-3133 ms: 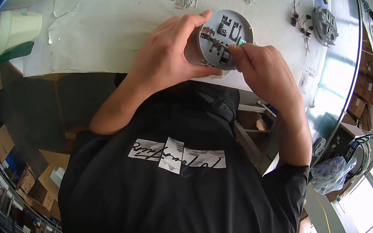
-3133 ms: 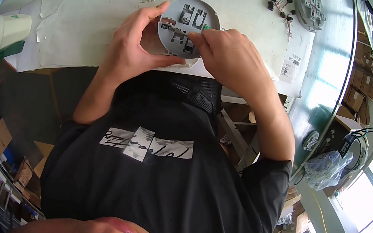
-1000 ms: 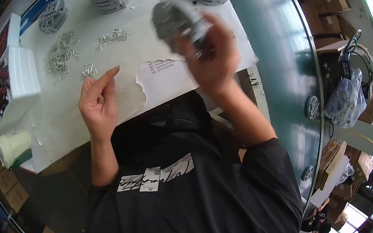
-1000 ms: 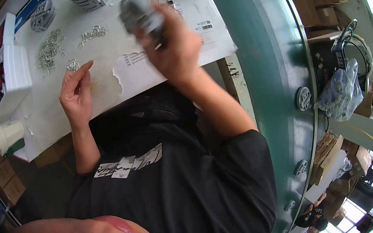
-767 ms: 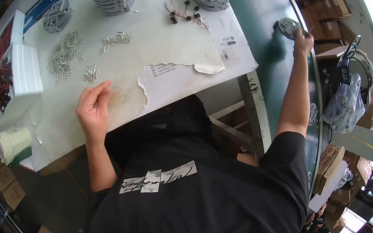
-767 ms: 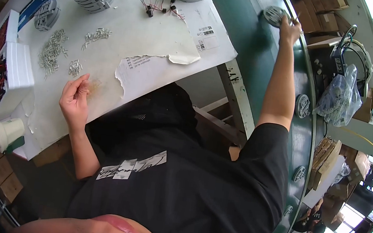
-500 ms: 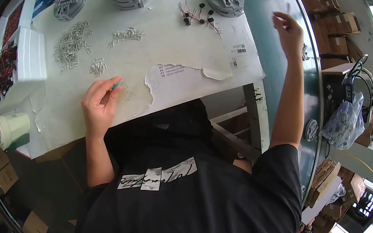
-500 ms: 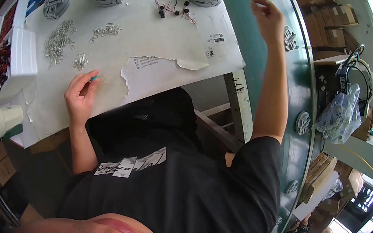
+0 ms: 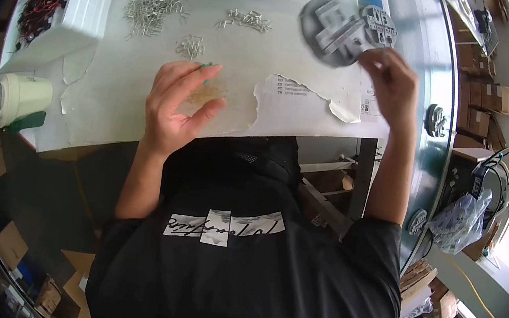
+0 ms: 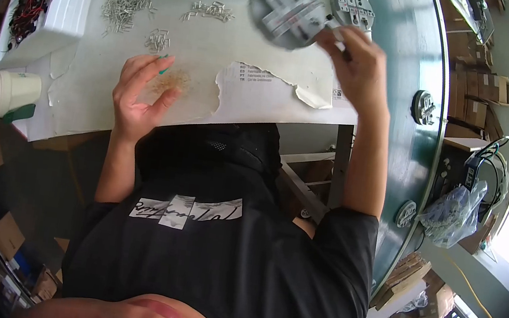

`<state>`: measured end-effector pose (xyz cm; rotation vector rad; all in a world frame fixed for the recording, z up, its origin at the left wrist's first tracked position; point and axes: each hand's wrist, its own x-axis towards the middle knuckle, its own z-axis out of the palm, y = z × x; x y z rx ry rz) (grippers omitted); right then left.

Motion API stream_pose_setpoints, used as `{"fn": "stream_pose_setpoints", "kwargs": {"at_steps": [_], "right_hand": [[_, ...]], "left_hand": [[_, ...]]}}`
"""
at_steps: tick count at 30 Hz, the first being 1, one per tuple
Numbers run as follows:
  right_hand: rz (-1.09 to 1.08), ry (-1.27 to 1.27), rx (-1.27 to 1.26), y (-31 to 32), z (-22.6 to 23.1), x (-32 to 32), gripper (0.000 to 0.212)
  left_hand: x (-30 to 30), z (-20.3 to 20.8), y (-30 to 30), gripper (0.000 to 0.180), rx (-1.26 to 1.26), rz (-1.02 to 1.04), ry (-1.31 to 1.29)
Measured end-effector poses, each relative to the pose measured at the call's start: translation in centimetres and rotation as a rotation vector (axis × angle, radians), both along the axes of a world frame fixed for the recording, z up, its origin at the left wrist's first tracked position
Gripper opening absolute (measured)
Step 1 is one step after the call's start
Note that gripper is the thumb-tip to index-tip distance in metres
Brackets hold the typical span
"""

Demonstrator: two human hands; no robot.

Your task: Manually assemble small mechanical pins into a circular jig using a precision hand tool.

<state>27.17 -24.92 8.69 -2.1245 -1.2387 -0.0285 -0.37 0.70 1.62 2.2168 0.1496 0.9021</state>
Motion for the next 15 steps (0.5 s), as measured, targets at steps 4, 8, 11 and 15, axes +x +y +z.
{"fn": "stream_pose_setpoints", "kwargs": {"at_steps": [4, 8, 11, 15], "right_hand": [[0.261, 0.009, -0.04, 3.6, -2.9, -6.5, 0.019], [0.201, 0.309, -0.125, 6.4, -2.5, -7.0, 0.023], [0.066, 0.124, -0.083, 10.5, -3.7, -3.5, 0.022], [0.1, 0.045, -0.189, 13.4, -5.2, -1.5, 0.02]], "left_hand": [[0.9, 1.2, -1.4, 0.07, 0.037, -0.022, 0.098], [0.7, 0.1, -1.1, 0.081, 0.061, -0.055, 0.198], [0.5, -0.3, -1.1, 0.083, 0.056, -0.074, 0.212], [0.2, -0.5, -0.9, 0.082, 0.016, -0.076, 0.206]]}}
